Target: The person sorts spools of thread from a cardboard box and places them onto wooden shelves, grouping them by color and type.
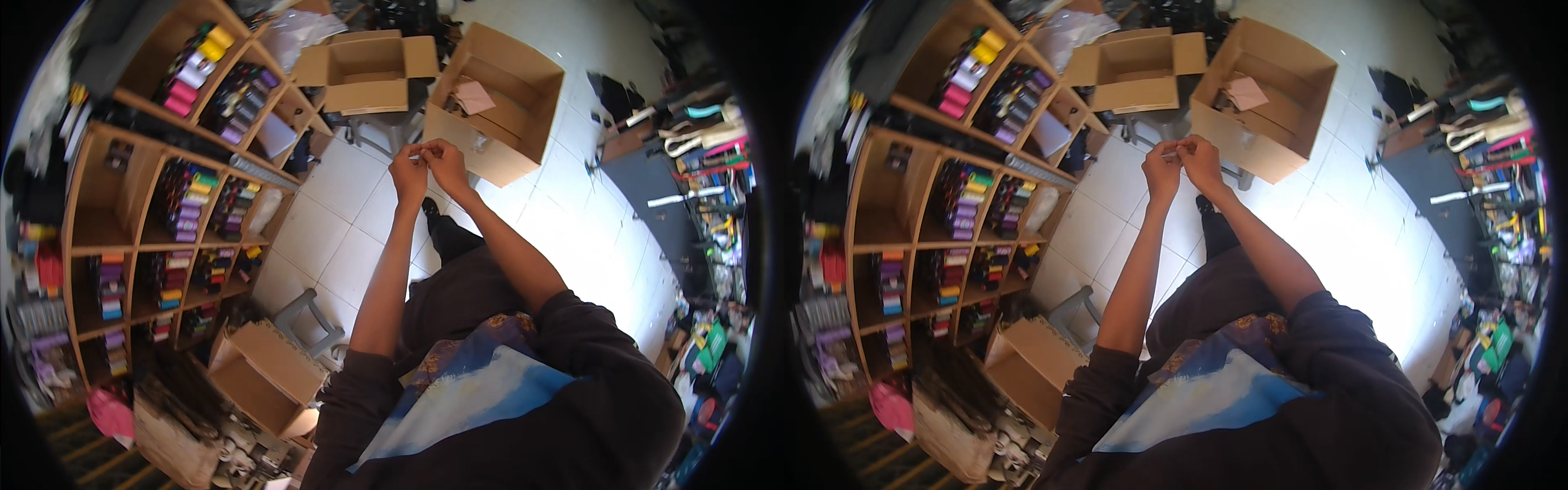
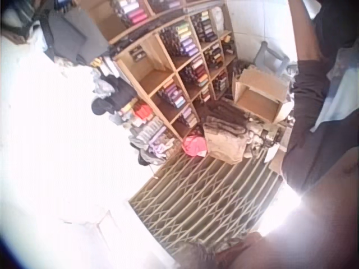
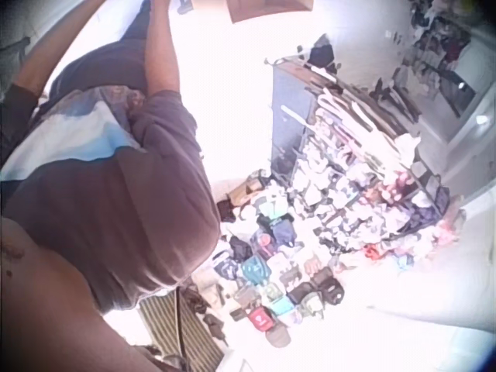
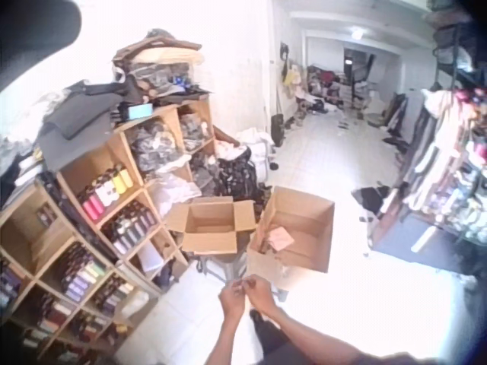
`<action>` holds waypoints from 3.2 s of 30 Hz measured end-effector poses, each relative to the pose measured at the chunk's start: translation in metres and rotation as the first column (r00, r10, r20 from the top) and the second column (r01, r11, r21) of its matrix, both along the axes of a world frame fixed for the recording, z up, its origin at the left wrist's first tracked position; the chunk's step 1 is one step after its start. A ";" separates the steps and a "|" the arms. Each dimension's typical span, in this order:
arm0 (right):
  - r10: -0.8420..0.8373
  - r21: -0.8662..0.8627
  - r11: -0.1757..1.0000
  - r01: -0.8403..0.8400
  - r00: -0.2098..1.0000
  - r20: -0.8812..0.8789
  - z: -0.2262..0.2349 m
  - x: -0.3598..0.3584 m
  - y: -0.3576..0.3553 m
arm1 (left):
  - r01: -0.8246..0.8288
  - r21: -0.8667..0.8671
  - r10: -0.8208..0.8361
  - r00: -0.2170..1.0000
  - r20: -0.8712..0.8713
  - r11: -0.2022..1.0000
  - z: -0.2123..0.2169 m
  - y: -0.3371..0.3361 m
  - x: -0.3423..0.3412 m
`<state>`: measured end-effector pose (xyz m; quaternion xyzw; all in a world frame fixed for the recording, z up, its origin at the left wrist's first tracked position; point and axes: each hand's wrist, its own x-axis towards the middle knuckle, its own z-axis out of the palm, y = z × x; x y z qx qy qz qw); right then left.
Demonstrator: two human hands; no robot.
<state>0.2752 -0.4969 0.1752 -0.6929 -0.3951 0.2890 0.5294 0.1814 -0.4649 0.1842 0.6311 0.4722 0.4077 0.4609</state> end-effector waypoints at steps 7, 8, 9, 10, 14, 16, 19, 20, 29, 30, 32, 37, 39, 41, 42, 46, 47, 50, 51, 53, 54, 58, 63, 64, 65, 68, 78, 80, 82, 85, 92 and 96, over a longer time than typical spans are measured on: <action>-0.234 -0.143 0.962 0.231 0.972 0.001 -0.034 0.140 0.021 | 0.212 -0.066 -0.210 0.977 0.029 0.975 -0.023 0.024 0.150; -0.260 -0.169 0.953 0.252 0.965 -0.025 -0.043 0.158 0.026 | 0.207 -0.068 -0.206 0.978 0.015 0.976 -0.031 0.027 0.171; -0.283 -0.196 0.943 0.268 0.958 -0.051 -0.052 0.176 0.033 | 0.198 -0.070 -0.199 0.980 0.000 0.978 -0.039 0.033 0.190; -0.290 -0.246 0.931 0.268 0.955 -0.056 -0.050 0.187 0.045 | 0.215 -0.017 -0.215 0.976 0.016 0.976 -0.051 0.045 0.203; -0.296 -0.449 0.856 0.255 0.955 -0.022 -0.137 0.251 0.055 | 0.414 -0.224 -0.448 0.885 -0.127 0.882 -0.096 0.080 0.261; -0.231 -0.590 0.782 0.200 0.973 0.025 -0.170 0.256 0.072 | 0.418 -0.283 -0.492 0.821 -0.288 0.863 -0.137 0.100 0.267; -0.062 -0.679 0.734 0.022 0.998 -0.034 -0.199 0.253 0.105 | 0.422 -0.375 -0.562 0.666 -0.490 0.826 -0.205 0.129 0.256; -0.063 -0.733 0.681 0.003 0.997 -0.054 -0.208 0.252 0.109 | 0.427 -0.428 -0.604 0.575 -0.551 0.797 -0.215 0.134 0.256; -0.186 -0.636 0.721 0.276 0.961 0.207 -0.281 0.244 0.138 | 0.523 -0.471 -0.665 0.279 -0.693 0.710 -0.251 0.188 0.270; -0.186 -0.653 0.715 0.251 0.968 0.168 -0.289 0.250 0.142 | 0.538 -0.396 -0.609 0.302 -0.734 0.744 -0.253 0.190 0.272; -0.202 -0.652 0.732 0.198 0.977 0.069 -0.285 0.251 0.163 | 0.315 -0.535 -0.620 0.435 -0.652 0.784 -0.266 0.204 0.274; -0.014 -0.707 0.707 0.000 1.000 -0.015 -0.311 0.264 0.214 | 0.246 -0.509 -0.531 0.647 -0.547 0.825 -0.298 0.215 0.274; -0.053 -0.755 0.656 -0.005 0.997 -0.053 -0.330 0.266 0.224 | 0.125 -0.547 -0.432 0.764 -0.479 0.828 -0.297 0.203 0.277; -0.141 -0.789 0.614 -0.021 0.981 -0.136 -0.333 0.268 0.234 | 0.103 -0.542 -0.453 0.688 -0.567 0.834 -0.291 0.205 0.277; -0.179 -0.804 0.592 -0.047 0.966 -0.188 -0.328 0.269 0.235 | 0.093 -0.535 -0.459 0.648 -0.608 0.840 -0.287 0.207 0.278; -0.221 -0.820 0.573 0.008 0.964 -0.146 -0.322 0.271 0.238 | -0.023 -0.640 -0.301 0.869 -0.392 0.768 -0.296 0.202 0.280; -0.275 -0.808 0.588 0.038 0.949 -0.156 -0.317 0.276 0.227 | -0.007 -0.713 -0.289 0.912 -0.293 0.701 -0.284 0.198 0.287; -0.377 -0.760 0.639 0.120 0.909 -0.174 -0.278 0.277 0.222 | 0.036 -0.671 -0.208 0.962 -0.178 0.740 -0.289 0.196 0.279; -0.412 -0.765 0.626 0.150 0.897 -0.162 -0.272 0.270 0.218 | 0.036 -0.618 -0.181 0.968 -0.173 0.785 -0.296 0.194 0.273; -0.501 -0.770 0.610 0.189 0.844 -0.190 -0.253 0.277 0.193 | 0.054 -0.783 -0.195 0.977 -0.086 0.619 -0.269 0.185 0.283; -0.531 -0.760 0.626 0.177 0.810 -0.248 -0.236 0.282 0.180 | 0.069 -0.848 -0.197 0.980 -0.042 0.525 -0.250 0.180 0.287; -0.552 -0.593 0.761 0.264 0.744 -0.377 -0.191 0.290 0.142 | 0.200 -0.882 -0.184 0.974 0.131 0.427 -0.170 0.162 0.296; -0.434 -0.324 0.878 0.351 0.870 -0.234 -0.153 0.255 0.121 | 0.227 -0.798 -0.090 0.973 0.214 0.558 -0.121 0.135 0.267; -0.374 -0.288 0.908 0.304 0.898 -0.233 -0.139 0.241 0.121 | 0.223 -0.760 -0.061 0.970 0.236 0.610 -0.116 0.130 0.253; -0.337 -0.234 0.929 0.287 0.916 -0.219 -0.121 0.228 0.123 | 0.217 -0.717 -0.035 0.965 0.260 0.663 -0.110 0.128 0.239; -0.202 -0.113 0.976 0.185 0.964 -0.174 -0.069 0.188 0.122 | 0.135 -0.568 0.065 0.946 0.318 0.812 -0.084 0.116 0.194; 0.505 0.266 0.849 -0.456 0.850 -0.152 0.037 -0.038 0.097 | -0.350 -0.202 0.401 0.847 0.348 0.915 0.034 0.033 -0.040; 0.586 0.244 0.800 -0.548 0.802 -0.120 0.063 -0.097 0.081 | -0.468 -0.142 0.483 0.783 0.391 0.872 0.048 0.011 -0.095; 0.644 0.277 0.752 -0.598 0.756 -0.119 0.080 -0.143 0.066 | -0.564 -0.139 0.574 0.745 0.340 0.814 0.068 -0.009 -0.136; 0.748 0.286 0.654 -0.700 0.655 -0.108 0.094 -0.217 0.048 | -0.626 -0.109 0.610 0.682 0.403 0.772 0.079 -0.037 -0.209; 0.824 0.301 0.543 -0.784 0.566 -0.010 0.110 -0.341 0.068 | -0.821 0.058 0.790 0.564 0.242 0.568 0.096 -0.029 -0.320; 0.858 0.345 0.500 -0.795 0.508 -0.072 0.124 -0.404 0.096 | -0.844 0.140 0.782 0.534 0.322 0.518 0.098 0.004 -0.380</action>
